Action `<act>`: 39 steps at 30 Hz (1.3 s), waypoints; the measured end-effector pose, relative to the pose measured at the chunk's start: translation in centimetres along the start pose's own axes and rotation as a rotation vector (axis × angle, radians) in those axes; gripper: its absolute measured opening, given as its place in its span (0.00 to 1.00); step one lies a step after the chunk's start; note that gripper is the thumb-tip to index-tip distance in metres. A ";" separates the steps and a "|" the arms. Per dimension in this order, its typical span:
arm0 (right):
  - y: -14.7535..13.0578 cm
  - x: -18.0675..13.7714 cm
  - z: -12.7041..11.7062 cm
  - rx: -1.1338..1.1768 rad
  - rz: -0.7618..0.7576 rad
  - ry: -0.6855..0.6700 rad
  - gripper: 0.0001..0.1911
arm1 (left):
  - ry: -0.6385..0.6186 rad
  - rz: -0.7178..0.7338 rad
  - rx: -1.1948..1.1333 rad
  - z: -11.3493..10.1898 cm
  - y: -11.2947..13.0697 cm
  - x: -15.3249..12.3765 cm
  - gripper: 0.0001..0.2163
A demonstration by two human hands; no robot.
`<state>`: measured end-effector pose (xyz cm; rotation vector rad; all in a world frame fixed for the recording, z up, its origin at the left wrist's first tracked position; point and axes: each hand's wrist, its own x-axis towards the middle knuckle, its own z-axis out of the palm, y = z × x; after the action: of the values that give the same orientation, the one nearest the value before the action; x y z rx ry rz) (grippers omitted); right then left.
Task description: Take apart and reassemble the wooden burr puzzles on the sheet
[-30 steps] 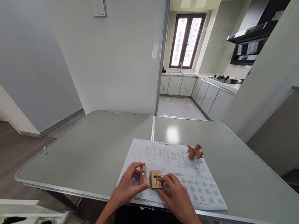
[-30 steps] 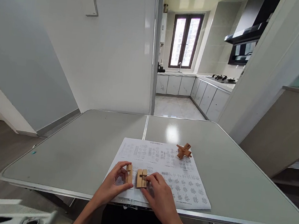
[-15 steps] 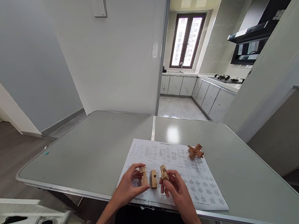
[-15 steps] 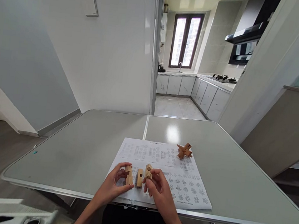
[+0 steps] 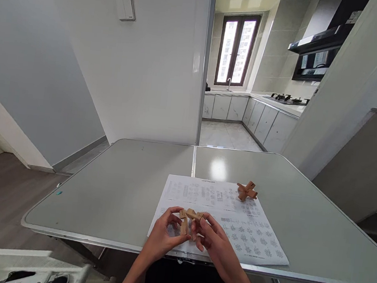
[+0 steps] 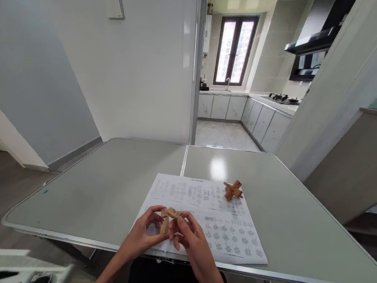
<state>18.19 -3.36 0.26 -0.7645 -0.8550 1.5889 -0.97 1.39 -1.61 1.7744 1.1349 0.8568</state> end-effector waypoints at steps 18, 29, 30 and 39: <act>1.7 0.8 1.2 0.033 0.212 -0.029 0.29 | 0.075 0.018 0.063 0.2 1.3 -0.4 0.25; 2.1 1.0 1.7 -0.589 0.002 0.179 0.31 | 0.028 0.060 0.148 0.3 1.4 -0.7 0.26; 2.1 1.0 1.7 -0.652 -0.045 0.205 0.31 | 0.033 0.062 0.144 0.3 1.3 -0.7 0.26; 1.3 0.8 1.0 -0.768 -0.156 0.218 0.24 | 0.061 0.041 0.136 0.4 1.4 -0.6 0.27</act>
<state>16.55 -2.84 -0.37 -1.3409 -1.3407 0.9919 -0.40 0.40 -0.59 1.8995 1.2249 0.8820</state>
